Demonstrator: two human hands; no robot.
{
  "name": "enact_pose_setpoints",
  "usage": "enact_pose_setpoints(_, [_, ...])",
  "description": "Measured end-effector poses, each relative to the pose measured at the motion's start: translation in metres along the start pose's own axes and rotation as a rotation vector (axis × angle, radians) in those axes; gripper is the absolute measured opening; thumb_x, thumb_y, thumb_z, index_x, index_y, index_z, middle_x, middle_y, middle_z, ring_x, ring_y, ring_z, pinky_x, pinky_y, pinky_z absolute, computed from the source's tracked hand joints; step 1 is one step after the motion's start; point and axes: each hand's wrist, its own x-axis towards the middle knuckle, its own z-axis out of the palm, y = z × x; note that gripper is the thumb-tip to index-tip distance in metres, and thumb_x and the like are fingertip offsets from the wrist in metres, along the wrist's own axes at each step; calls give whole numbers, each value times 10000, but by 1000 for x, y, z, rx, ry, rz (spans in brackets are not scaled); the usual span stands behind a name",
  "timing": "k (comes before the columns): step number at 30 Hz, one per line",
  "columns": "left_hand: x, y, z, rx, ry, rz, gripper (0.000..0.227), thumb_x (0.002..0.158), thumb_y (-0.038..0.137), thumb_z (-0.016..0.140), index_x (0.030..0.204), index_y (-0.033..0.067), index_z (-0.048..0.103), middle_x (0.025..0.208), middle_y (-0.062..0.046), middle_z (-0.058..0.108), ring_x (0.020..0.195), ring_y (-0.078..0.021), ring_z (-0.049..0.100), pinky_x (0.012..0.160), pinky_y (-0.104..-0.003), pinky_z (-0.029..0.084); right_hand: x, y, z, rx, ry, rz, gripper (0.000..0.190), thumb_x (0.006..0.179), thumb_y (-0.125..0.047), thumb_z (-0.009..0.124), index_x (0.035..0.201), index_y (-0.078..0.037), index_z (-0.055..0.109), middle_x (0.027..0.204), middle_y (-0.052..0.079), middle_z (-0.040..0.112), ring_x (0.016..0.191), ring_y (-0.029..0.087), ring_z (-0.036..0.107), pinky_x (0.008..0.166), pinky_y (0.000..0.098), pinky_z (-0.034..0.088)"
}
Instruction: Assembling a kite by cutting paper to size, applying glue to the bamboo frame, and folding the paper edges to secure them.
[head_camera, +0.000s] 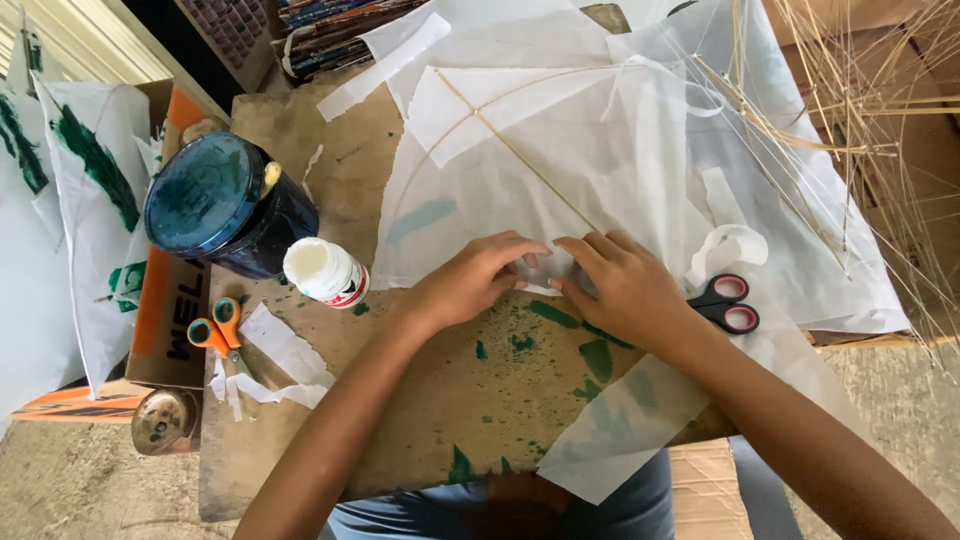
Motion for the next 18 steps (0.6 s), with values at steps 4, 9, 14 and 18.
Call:
enact_pose_setpoints(4, [-5, 9, -8, 66, 10, -35, 460, 943, -109, 593, 1375, 44, 551, 1139, -186, 637, 1053, -407, 692, 865, -544, 597, 1, 2, 1, -15, -14, 4, 353, 907, -239, 710, 1227, -97, 658, 883, 63, 660, 834, 262, 677, 731, 362, 559])
enact_pose_setpoints(9, [-12, 0, -8, 232, 65, 1, 436, 940, -30, 667, 1348, 100, 587, 1120, -138, 645, 1030, -348, 697, 853, -524, 580, -1, 2, 6, -29, 2, -5, 360, 908, -219, 710, 1246, -108, 648, 912, 65, 646, 835, 257, 655, 748, 358, 550])
enact_pose_setpoints(14, [-20, -20, -4, 377, 113, 59, 399, 962, 69, 688, 1342, 143, 591, 1132, -105, 640, 1035, -320, 683, 872, -500, 555, -4, 8, 8, -9, 12, -50, 361, 921, -220, 713, 1253, -97, 647, 933, 89, 628, 854, 288, 641, 773, 387, 549])
enact_pose_setpoints(18, [-24, -43, -4, 502, 171, 90, 397, 960, 106, 699, 1334, 189, 595, 1116, -75, 644, 1005, -303, 682, 837, -477, 552, -6, 16, 14, 0, 5, -64, 376, 925, -219, 716, 1267, -86, 632, 941, 95, 615, 855, 293, 638, 779, 399, 550])
